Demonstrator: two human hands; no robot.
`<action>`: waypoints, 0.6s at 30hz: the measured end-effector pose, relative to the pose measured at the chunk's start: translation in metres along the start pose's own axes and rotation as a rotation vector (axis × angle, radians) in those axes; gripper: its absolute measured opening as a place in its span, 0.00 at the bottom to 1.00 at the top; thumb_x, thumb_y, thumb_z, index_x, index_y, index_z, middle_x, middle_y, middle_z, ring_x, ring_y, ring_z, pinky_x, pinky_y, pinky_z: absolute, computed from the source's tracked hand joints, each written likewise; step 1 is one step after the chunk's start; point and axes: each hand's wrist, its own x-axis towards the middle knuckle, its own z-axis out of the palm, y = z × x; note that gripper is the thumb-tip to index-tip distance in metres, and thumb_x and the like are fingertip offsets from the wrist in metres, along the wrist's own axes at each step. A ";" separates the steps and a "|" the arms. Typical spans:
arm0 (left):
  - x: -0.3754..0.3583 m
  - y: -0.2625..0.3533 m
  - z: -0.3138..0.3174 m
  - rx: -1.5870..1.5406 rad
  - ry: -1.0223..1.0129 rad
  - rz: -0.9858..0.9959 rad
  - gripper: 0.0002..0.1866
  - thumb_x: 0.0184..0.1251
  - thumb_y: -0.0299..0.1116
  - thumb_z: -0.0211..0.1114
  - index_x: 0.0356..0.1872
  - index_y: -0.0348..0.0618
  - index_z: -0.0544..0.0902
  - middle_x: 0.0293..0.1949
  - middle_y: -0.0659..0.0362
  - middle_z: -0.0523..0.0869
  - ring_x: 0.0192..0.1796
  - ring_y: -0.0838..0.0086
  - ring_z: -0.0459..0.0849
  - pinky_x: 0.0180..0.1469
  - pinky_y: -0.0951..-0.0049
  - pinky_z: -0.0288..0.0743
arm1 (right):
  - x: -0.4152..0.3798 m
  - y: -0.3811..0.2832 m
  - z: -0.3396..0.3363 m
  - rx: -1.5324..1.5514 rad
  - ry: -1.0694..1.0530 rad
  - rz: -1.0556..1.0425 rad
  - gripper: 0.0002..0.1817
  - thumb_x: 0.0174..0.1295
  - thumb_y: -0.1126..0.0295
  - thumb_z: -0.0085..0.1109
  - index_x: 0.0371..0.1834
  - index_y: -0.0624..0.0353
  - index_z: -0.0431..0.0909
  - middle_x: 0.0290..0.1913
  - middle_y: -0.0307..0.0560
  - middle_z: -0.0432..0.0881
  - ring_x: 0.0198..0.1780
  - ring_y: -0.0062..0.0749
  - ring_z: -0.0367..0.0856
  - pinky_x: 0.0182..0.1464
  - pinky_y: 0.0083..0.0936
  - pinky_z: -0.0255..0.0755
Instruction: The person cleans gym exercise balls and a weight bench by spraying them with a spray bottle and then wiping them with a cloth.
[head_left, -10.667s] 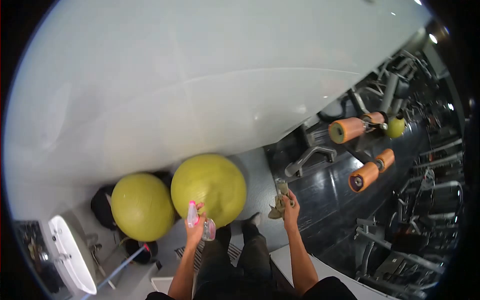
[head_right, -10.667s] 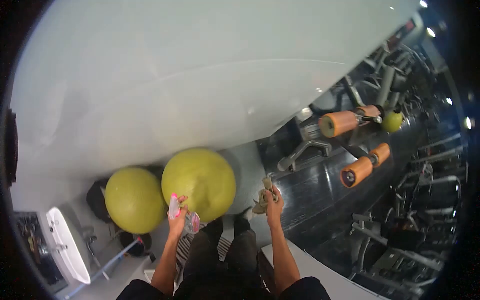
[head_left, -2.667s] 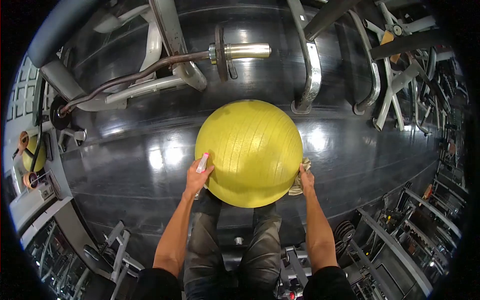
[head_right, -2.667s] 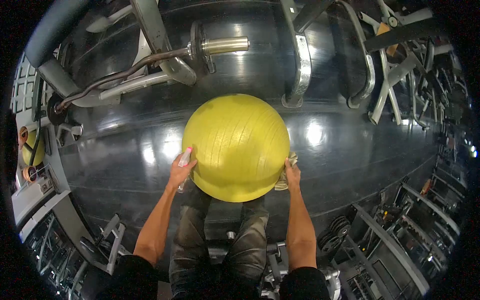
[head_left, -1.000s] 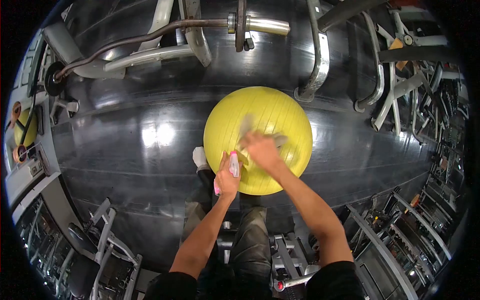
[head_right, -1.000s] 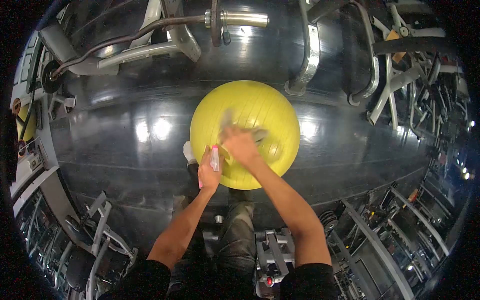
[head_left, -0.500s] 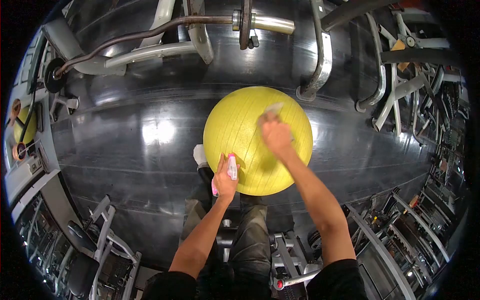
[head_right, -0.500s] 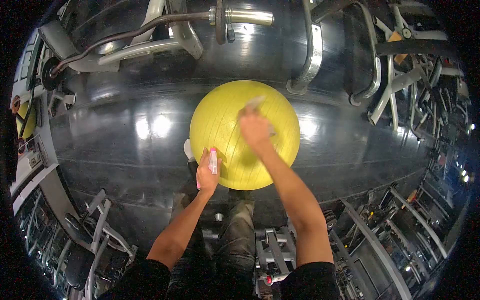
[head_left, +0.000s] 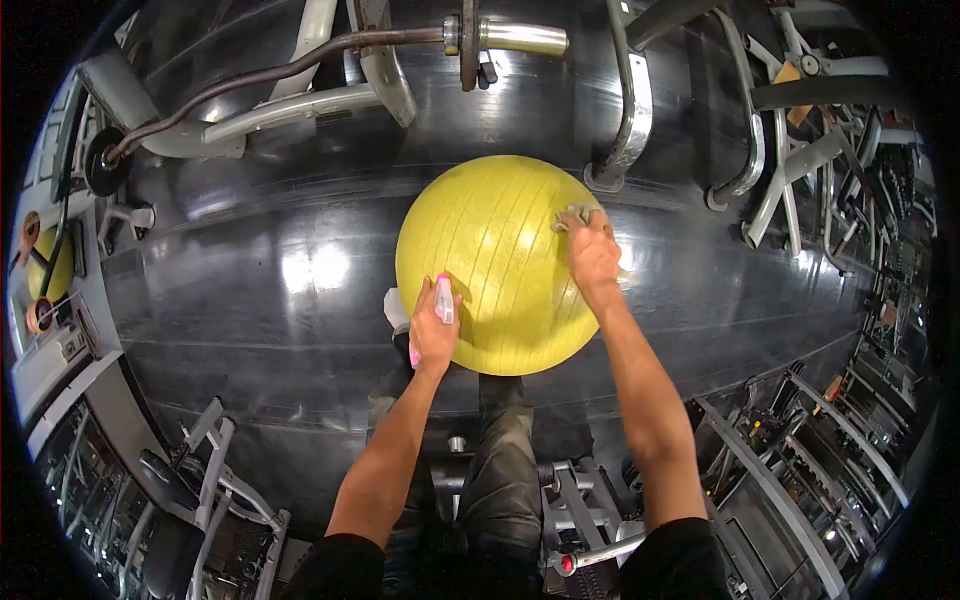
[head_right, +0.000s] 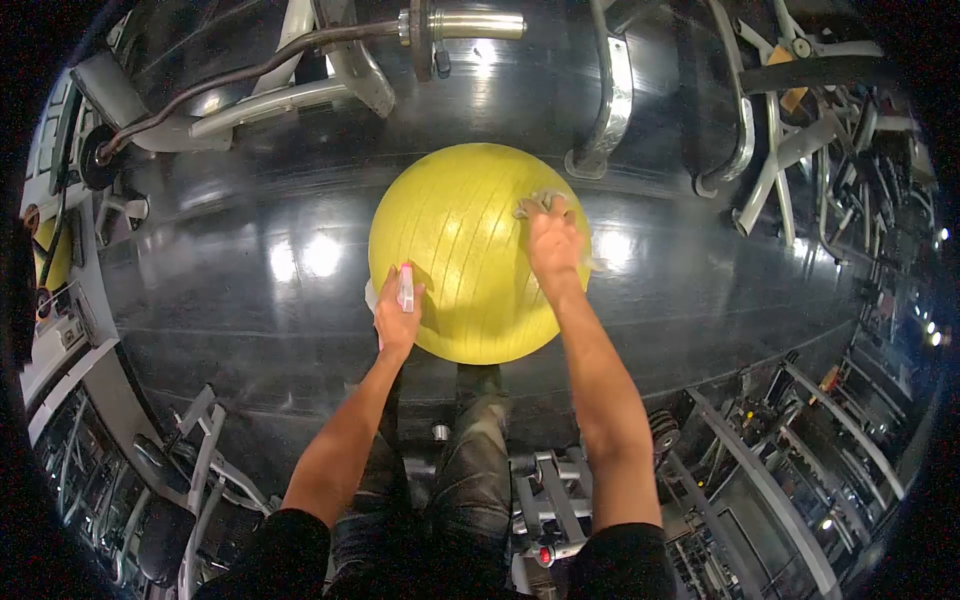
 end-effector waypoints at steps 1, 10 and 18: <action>0.004 0.004 0.001 0.021 -0.006 -0.007 0.25 0.60 0.38 0.68 0.56 0.36 0.78 0.61 0.39 0.73 0.60 0.47 0.75 0.60 0.59 0.71 | -0.003 -0.007 0.007 0.050 0.077 -0.046 0.20 0.58 0.72 0.52 0.55 0.44 0.76 0.54 0.50 0.71 0.49 0.49 0.79 0.41 0.47 0.79; 0.033 -0.008 0.005 0.074 0.003 -0.002 0.28 0.61 0.44 0.66 0.57 0.35 0.76 0.59 0.42 0.76 0.58 0.48 0.77 0.59 0.59 0.71 | -0.093 -0.022 0.018 0.075 0.025 -0.960 0.09 0.54 0.68 0.57 0.37 0.41 0.83 0.46 0.36 0.74 0.52 0.36 0.75 0.46 0.36 0.78; 0.041 -0.019 0.002 0.118 0.013 -0.040 0.30 0.61 0.46 0.66 0.58 0.35 0.75 0.57 0.43 0.78 0.56 0.48 0.78 0.58 0.57 0.72 | -0.031 0.056 0.024 0.288 0.026 0.115 0.22 0.59 0.73 0.54 0.57 0.40 0.77 0.49 0.43 0.77 0.48 0.42 0.77 0.46 0.34 0.76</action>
